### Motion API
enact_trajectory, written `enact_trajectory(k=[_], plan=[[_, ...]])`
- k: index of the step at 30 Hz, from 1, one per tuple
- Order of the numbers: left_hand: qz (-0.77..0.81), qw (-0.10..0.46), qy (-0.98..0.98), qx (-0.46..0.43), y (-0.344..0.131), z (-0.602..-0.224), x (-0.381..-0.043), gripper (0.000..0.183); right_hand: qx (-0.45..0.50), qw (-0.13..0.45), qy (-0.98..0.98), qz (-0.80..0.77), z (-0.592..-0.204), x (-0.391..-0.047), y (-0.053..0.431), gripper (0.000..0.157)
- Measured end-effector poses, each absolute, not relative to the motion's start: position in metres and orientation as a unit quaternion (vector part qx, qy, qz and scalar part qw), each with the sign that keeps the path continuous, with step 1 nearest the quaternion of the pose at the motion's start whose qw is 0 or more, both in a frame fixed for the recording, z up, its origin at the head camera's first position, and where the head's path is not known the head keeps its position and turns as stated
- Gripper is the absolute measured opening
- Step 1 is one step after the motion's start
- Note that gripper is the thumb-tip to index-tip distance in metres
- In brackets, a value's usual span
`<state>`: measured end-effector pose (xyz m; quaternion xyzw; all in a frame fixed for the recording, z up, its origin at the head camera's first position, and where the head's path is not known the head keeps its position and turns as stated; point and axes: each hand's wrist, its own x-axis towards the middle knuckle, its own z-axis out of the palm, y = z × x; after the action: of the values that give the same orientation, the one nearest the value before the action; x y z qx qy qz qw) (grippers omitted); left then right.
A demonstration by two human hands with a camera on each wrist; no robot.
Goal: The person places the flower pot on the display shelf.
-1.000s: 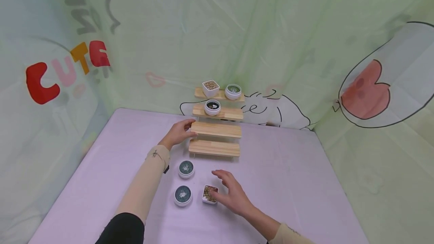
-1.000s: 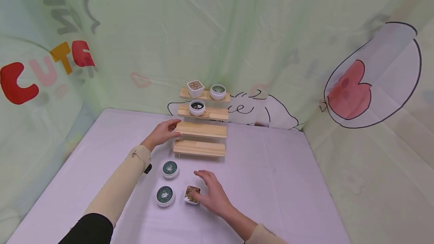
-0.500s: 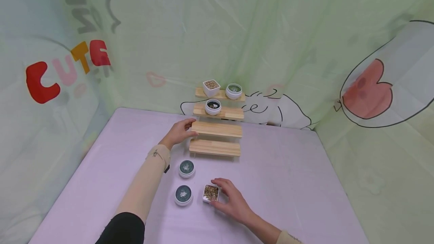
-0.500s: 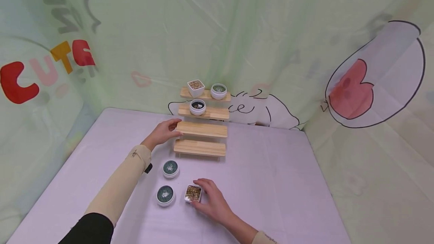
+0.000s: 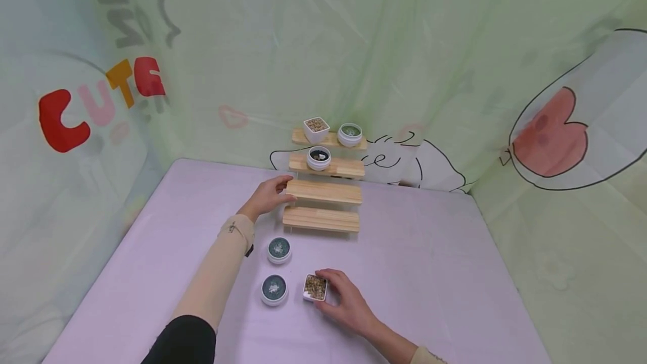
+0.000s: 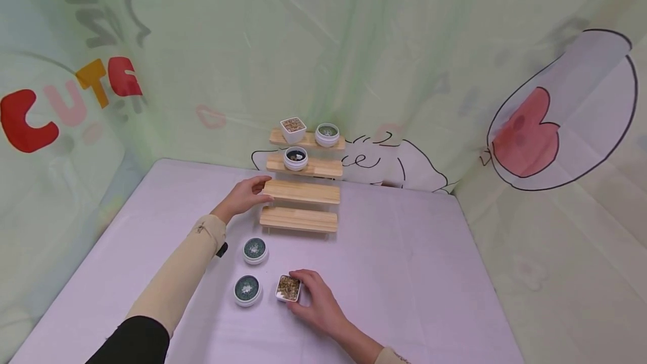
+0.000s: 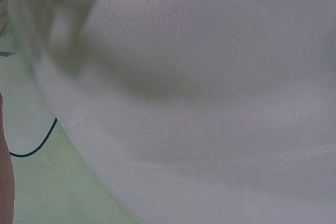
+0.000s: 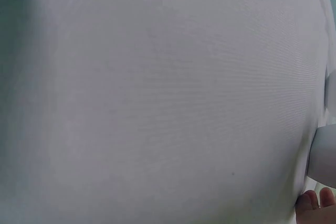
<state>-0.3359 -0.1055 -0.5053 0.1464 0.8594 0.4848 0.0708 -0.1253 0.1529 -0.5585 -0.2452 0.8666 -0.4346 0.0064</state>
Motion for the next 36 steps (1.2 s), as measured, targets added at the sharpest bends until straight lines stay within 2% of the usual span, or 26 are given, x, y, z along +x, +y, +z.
enact_trajectory(k=[20, 31, 36], plan=[[0.487, 0.083, 0.860, 0.132, -0.105, -0.503, -0.335, 0.071, -0.253, -0.030, 0.861, -0.439, -0.572, -0.122, 0.154, 0.056], [0.491, 0.075, 0.856, 0.142, -0.106, -0.505, -0.337, 0.070, -0.227, -0.024, 0.861, -0.455, -0.570, -0.121, 0.148, 0.053], [0.487, 0.075, 0.859, 0.139, -0.106, -0.505, -0.335, 0.070, -0.195, 0.008, 0.831, -0.521, -0.567, -0.124, 0.145, 0.052]])
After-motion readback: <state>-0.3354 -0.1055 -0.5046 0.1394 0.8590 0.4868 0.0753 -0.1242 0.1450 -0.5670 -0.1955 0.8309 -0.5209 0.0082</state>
